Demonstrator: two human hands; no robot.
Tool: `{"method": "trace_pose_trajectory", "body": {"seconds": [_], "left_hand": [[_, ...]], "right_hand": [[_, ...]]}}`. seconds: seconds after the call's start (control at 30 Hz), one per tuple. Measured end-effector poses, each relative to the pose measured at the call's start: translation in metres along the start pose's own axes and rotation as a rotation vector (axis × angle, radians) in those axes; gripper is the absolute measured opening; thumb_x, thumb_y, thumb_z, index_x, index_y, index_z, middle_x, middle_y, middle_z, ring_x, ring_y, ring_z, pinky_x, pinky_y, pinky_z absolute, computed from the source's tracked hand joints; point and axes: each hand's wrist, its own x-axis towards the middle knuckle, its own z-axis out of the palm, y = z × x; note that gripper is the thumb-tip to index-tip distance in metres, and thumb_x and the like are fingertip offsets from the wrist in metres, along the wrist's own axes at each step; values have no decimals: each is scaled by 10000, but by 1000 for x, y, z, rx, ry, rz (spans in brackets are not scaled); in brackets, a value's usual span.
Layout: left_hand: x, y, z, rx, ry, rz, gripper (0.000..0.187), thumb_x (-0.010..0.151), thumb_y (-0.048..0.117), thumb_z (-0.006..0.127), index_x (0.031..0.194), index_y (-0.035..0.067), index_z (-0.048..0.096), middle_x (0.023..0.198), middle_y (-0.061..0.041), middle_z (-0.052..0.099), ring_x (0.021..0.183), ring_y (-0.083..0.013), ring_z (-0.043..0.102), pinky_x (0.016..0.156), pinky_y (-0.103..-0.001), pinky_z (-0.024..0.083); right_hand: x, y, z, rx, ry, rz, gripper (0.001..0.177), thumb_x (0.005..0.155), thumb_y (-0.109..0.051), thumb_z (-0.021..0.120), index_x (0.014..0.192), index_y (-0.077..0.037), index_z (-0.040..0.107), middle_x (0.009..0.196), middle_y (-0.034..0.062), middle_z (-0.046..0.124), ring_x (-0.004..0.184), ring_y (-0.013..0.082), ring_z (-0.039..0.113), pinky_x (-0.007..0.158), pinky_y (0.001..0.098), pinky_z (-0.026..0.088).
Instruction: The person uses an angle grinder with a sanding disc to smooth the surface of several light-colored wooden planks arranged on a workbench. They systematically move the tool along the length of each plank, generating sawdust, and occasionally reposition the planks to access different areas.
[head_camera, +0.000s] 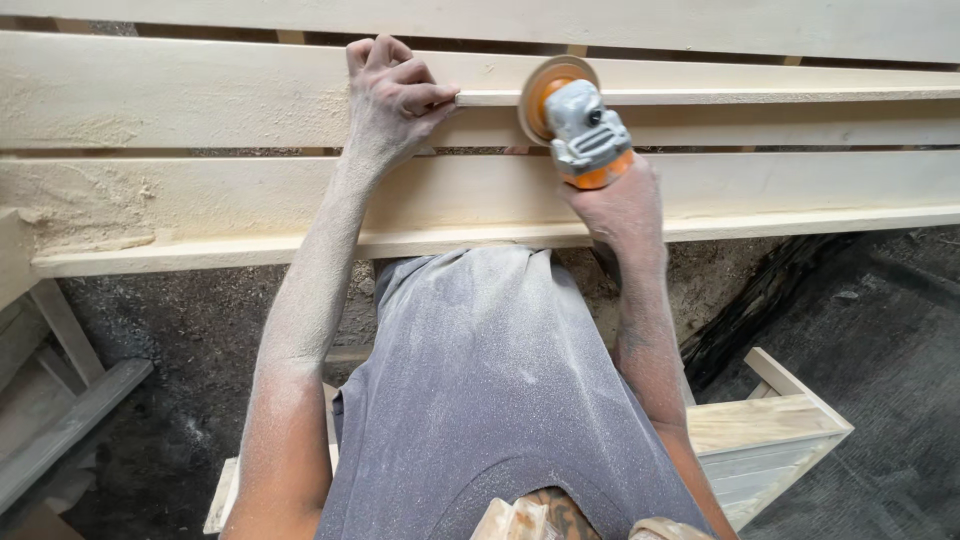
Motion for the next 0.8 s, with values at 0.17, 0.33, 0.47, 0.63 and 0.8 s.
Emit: {"method": "trace_pose_trajectory", "body": {"seconds": [0.17, 0.33, 0.47, 0.63, 0.8], "left_hand": [[-1, -1, 0, 7, -44, -25, 137, 963, 426, 874, 967, 296, 830, 857, 123, 665, 1026, -142, 507, 989, -368, 322], [2, 4, -4, 28, -89, -54, 138, 967, 407, 879, 974, 278, 832, 866, 112, 677, 1016, -149, 514, 1009, -370, 328], [10, 16, -13, 48, -125, -79, 141, 957, 373, 890, 979, 249, 825, 895, 91, 691, 1023, -155, 529, 1033, -380, 337], [29, 43, -26, 115, -218, -137, 105, 893, 270, 857, 953, 199, 809, 941, 48, 692, 1050, -185, 554, 1059, -412, 370], [45, 69, -27, 259, -308, -145, 111, 907, 236, 848, 951, 165, 775, 1036, 0, 679, 1110, -201, 582, 1099, -447, 399]], "right_hand": [[14, 57, -31, 96, 70, 105, 550, 717, -258, 904, 1173, -65, 663, 1032, 90, 738, 900, 157, 736, 794, 363, 644], [35, 119, -63, 154, 132, 153, 559, 742, -244, 897, 1217, -44, 680, 1075, 108, 739, 934, 183, 748, 828, 399, 651], [51, 166, -96, 207, 210, 164, 604, 721, -207, 888, 1244, -28, 643, 1073, 130, 718, 923, 202, 735, 806, 412, 652], [67, 224, -137, 227, 238, 165, 573, 759, -180, 848, 1273, -14, 658, 1090, 146, 732, 928, 202, 738, 791, 399, 661], [79, 240, -155, 210, 244, 188, 579, 804, -196, 840, 1304, -4, 622, 1089, 181, 715, 903, 244, 743, 791, 419, 655]]}}
